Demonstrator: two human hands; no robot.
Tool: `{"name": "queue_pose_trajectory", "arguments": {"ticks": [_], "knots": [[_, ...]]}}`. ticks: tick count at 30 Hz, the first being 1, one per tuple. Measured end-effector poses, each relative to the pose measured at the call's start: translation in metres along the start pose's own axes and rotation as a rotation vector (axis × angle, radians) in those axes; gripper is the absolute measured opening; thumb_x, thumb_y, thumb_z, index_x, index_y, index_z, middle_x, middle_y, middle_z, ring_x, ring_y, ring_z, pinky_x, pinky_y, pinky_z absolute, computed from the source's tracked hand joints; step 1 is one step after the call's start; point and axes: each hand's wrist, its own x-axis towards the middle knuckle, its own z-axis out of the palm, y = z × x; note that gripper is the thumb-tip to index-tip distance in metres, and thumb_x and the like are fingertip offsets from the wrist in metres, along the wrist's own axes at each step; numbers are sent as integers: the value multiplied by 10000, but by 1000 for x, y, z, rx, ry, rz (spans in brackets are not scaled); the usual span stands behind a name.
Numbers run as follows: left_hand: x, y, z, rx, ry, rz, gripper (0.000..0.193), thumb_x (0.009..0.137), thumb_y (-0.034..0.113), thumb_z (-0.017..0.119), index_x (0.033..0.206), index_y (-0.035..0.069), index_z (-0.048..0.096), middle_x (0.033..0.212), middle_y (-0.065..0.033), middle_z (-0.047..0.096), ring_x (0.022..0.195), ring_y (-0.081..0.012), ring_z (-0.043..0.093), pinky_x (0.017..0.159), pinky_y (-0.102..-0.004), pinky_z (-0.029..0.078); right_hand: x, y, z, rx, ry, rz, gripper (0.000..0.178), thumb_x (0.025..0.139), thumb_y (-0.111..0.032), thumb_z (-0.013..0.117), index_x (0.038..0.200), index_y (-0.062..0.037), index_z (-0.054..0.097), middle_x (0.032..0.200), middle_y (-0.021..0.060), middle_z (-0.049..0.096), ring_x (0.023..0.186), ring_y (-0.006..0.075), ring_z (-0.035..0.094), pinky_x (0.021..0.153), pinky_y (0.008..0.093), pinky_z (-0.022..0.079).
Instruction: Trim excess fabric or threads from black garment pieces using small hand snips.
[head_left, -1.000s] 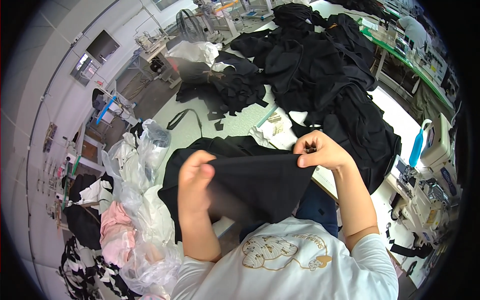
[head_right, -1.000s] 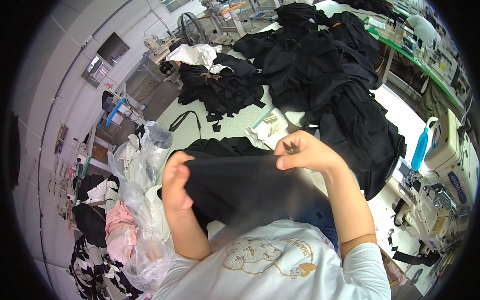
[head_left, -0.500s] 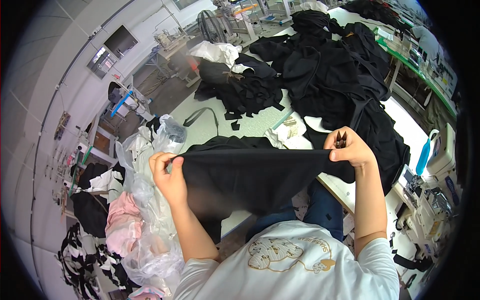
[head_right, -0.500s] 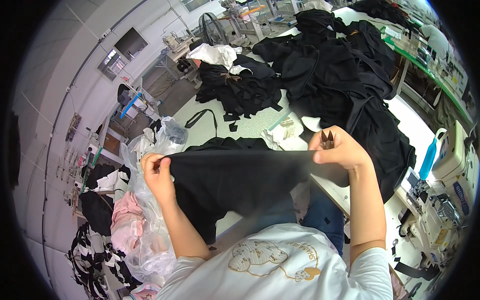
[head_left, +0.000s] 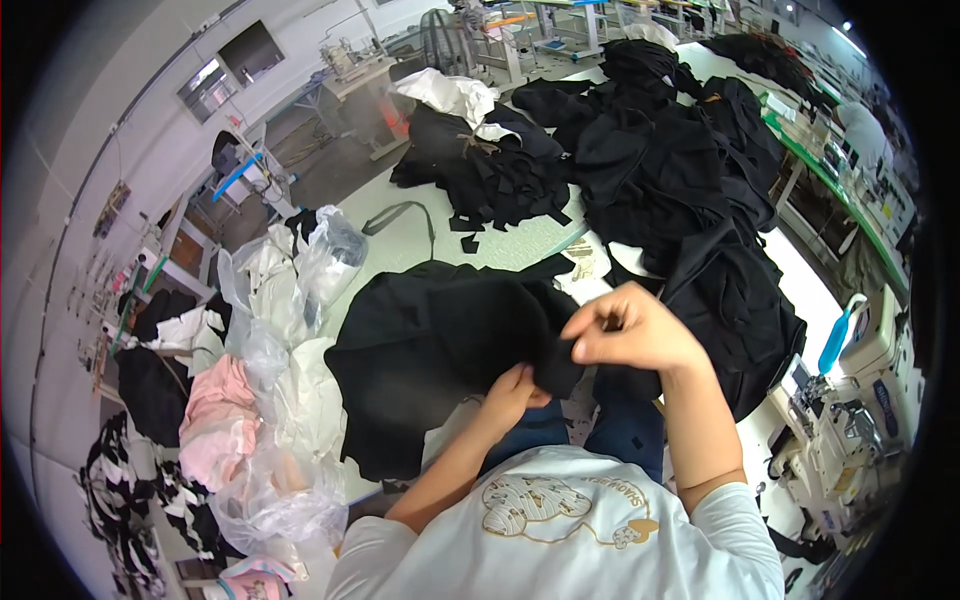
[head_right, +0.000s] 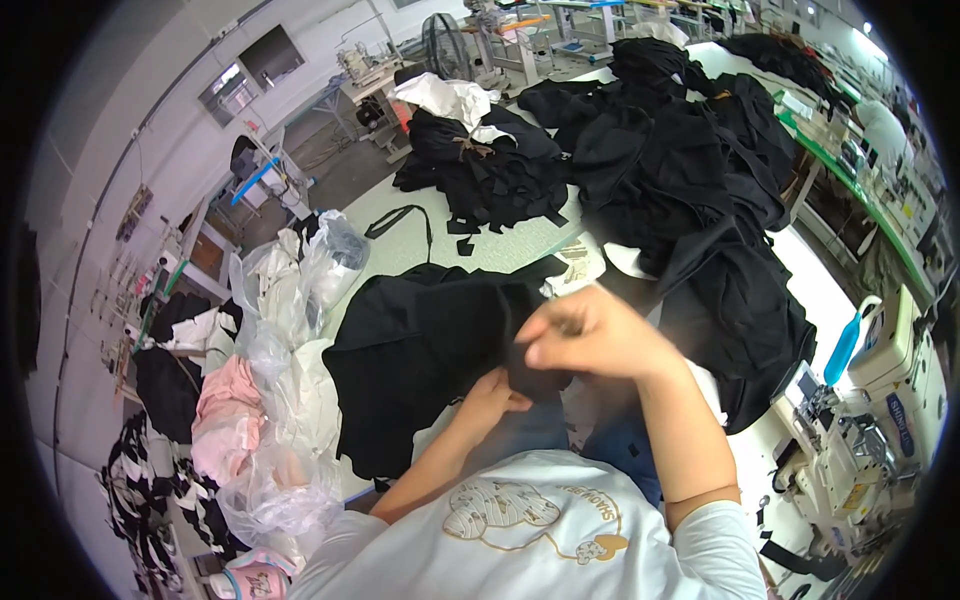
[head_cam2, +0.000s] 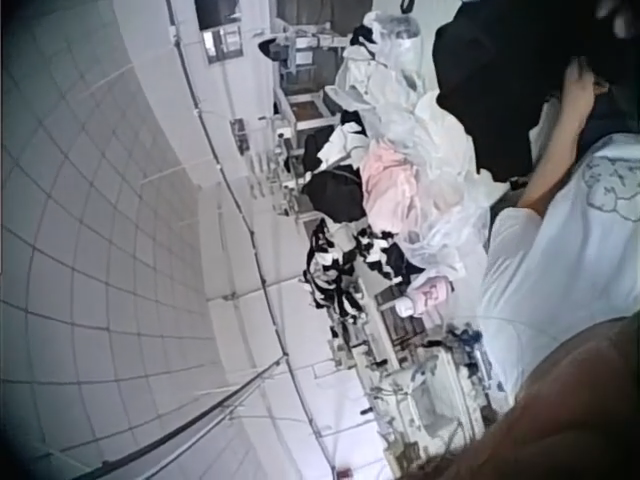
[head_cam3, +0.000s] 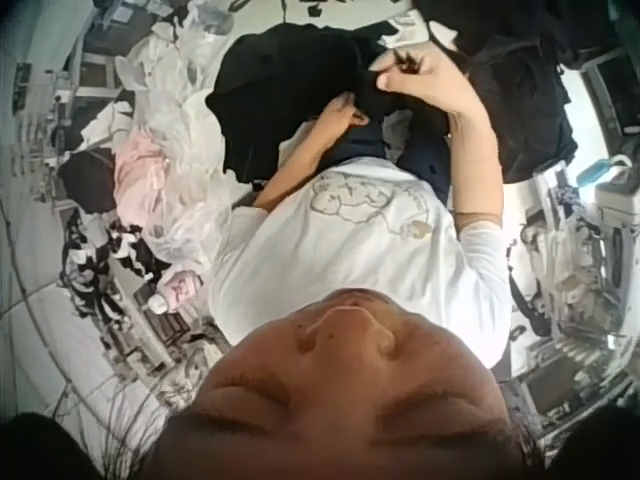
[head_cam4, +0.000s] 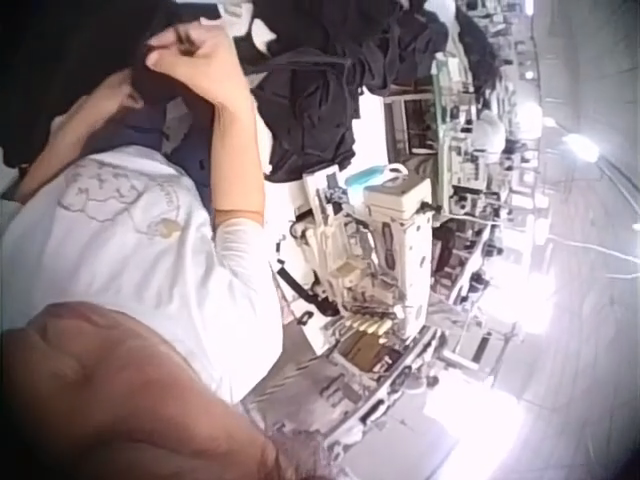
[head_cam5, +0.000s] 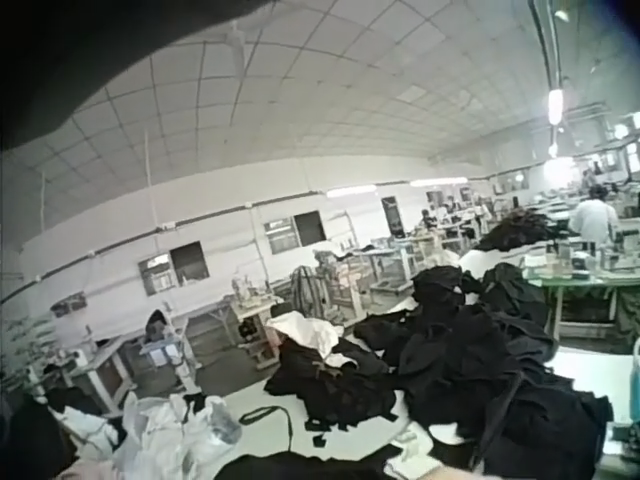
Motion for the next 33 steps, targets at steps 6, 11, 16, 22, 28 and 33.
{"name": "queue_pose_trajectory", "arguments": {"ticks": [6, 11, 16, 22, 28, 33], "knots": [[37, 39, 7, -171, -161, 419, 340, 1023, 237, 447, 1292, 47, 531, 1278, -110, 593, 1107, -226, 602, 950, -368, 500, -21, -16, 56, -417, -288, -387, 331, 741, 22, 711, 1071, 0, 706, 860, 95, 686, 756, 229, 699, 628, 306, 537], [12, 86, -63, -422, -232, 545, 358, 1020, 259, 441, 1298, 52, 532, 1288, -107, 588, 1130, -238, 589, 976, -389, 482, -56, -17, 44, -598, 188, -571, 342, 631, 18, 740, 965, -56, 729, 671, 39, 575, 582, 182, 582, 510, 308, 441], [-58, 97, -133, -634, -277, 626, 376, 1018, 281, 435, 1305, 57, 532, 1298, -104, 583, 1153, -251, 576, 1001, -411, 463, -63, 8, 29, -951, 727, -979, 315, 648, -110, 740, 946, -27, 683, 686, 38, 562, 494, 174, 491, 430, 297, 359], [-96, 113, -88, -849, -290, 721, 399, 1015, 307, 427, 1313, 63, 533, 1310, -101, 577, 1180, -265, 560, 1032, -437, 441, -43, 19, 36, -923, 716, -1055, 352, 611, -89, 719, 957, -30, 692, 716, 16, 553, 513, 146, 517, 425, 276, 372], [-82, 130, -66, -1457, -493, 313, 494, 988, 343, 499, 1377, 40, 476, 1321, -123, 565, 1161, -263, 553, 1056, -429, 435, -28, 24, 46, -933, 624, -1103, 402, 582, -118, 655, 970, -27, 713, 694, 1, 504, 509, 111, 481, 411, 249, 345], [-67, 128, -64, -1464, -380, 441, 501, 1037, 455, 361, 1238, 57, 590, 1127, -60, 649, 949, -163, 599, 891, -339, 509, -29, 28, 45, -960, 614, -1038, 431, 559, -132, 621, 965, -34, 727, 694, 1, 494, 507, 111, 467, 409, 251, 337]]}}
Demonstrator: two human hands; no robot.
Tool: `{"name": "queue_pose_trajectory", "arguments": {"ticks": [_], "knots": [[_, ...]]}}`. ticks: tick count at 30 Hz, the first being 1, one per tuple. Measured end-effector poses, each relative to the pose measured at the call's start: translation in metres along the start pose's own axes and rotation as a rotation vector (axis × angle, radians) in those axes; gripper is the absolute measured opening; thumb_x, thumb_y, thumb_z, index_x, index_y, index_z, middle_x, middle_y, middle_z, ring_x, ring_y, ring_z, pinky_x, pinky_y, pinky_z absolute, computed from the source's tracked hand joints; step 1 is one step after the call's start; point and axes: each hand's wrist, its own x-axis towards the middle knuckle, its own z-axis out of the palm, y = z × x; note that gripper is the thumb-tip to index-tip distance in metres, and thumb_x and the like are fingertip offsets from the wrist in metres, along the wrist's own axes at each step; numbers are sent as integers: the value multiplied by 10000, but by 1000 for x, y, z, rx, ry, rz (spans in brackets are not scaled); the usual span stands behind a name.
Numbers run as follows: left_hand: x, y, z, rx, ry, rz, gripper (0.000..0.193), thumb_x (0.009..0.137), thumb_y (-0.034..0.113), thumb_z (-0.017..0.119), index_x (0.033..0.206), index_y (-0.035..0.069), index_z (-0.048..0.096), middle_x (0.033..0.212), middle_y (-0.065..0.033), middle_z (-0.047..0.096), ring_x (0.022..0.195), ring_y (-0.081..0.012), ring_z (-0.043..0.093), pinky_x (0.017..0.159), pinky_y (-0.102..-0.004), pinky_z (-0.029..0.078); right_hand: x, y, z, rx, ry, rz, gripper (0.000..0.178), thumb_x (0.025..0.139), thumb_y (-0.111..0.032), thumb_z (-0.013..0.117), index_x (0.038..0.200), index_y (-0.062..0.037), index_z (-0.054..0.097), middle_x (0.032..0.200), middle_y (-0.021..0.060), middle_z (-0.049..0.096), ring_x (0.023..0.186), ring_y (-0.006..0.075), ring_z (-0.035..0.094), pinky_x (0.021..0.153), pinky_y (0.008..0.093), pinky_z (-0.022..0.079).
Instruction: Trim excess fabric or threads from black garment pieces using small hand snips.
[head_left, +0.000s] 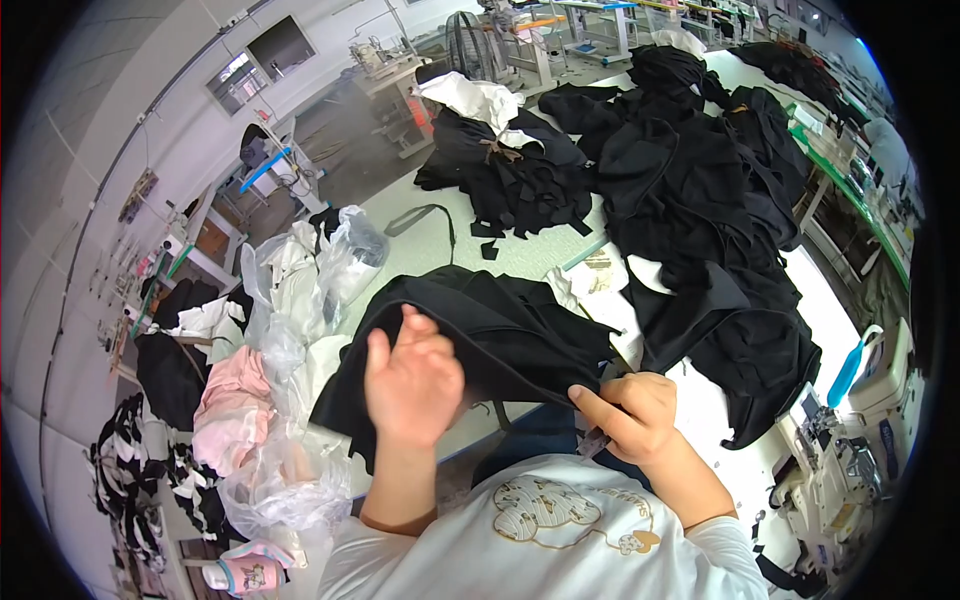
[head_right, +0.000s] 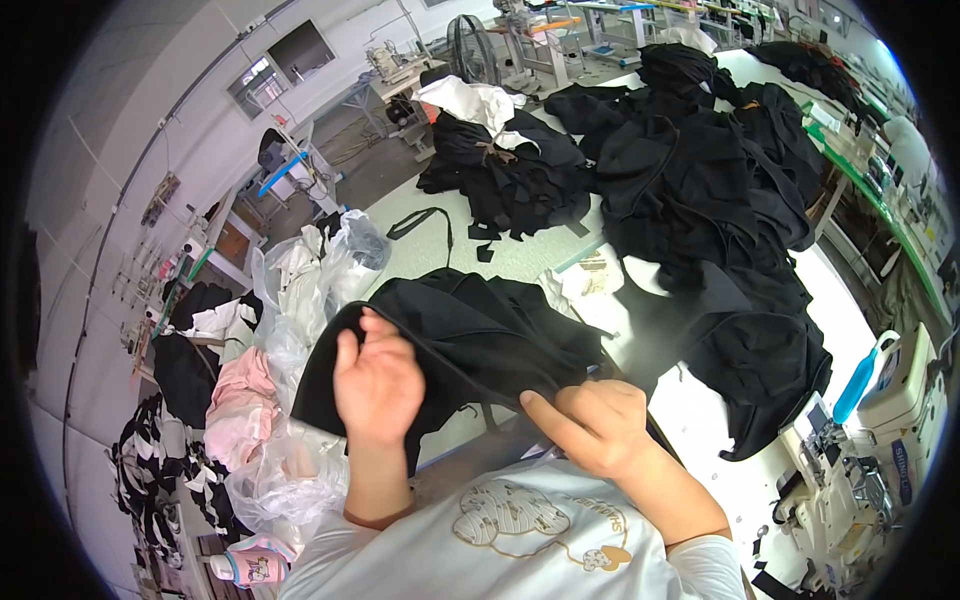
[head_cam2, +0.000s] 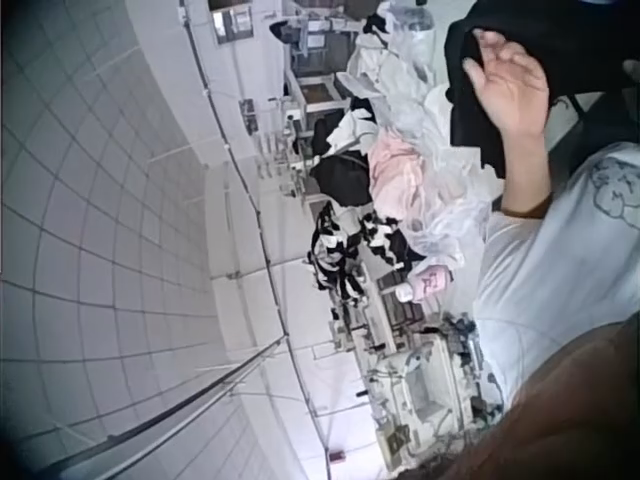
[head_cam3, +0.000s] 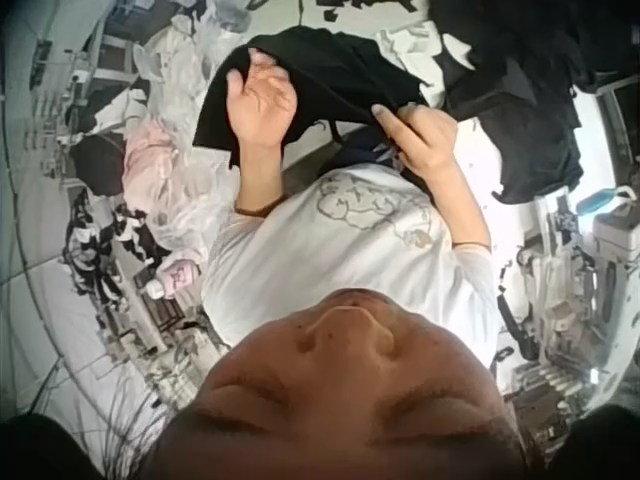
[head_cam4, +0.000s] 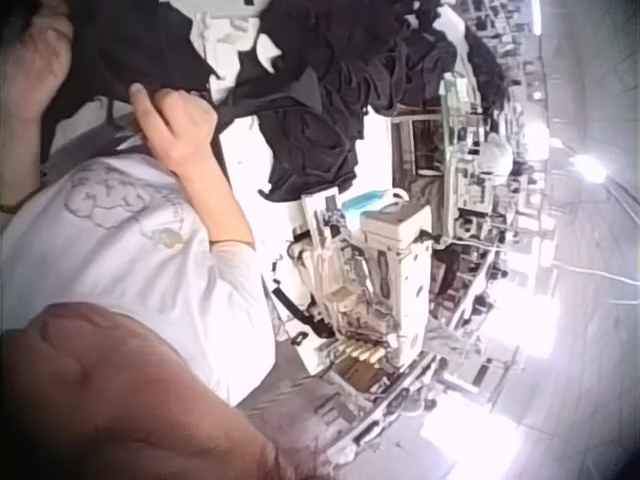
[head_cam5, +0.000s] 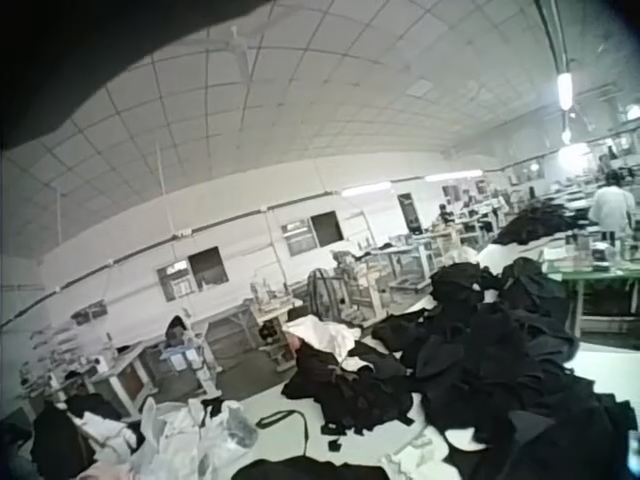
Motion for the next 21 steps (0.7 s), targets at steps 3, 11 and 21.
{"name": "queue_pose_trajectory", "arguments": {"ticks": [3, 11, 21], "knots": [[22, -4, -77, 283, 293, 92, 798, 925, 757, 233, 1117, 90, 627, 1085, -44, 673, 883, -169, 616, 849, -343, 483, 4, -4, -2, -29, 5, -25, 437, 565, -132, 619, 979, -42, 725, 686, -2, 477, 505, 107, 462, 407, 253, 338], [40, -65, -165, 498, 820, -283, 779, 694, 804, 636, 985, 93, 509, 1025, -89, 560, 940, -212, 567, 939, -368, 500, -15, -13, 19, 35, -302, -63, 352, 610, -119, 659, 954, -58, 697, 687, -4, 421, 540, 99, 500, 446, 241, 417], [62, -52, -153, 462, 749, -555, 472, 862, 504, 701, 1039, 69, 660, 994, -87, 693, 894, -198, 667, 816, -363, 560, -27, -24, 21, 191, -345, -74, 340, 630, -103, 683, 967, -56, 703, 672, -8, 437, 516, 103, 498, 427, 249, 408]]}}
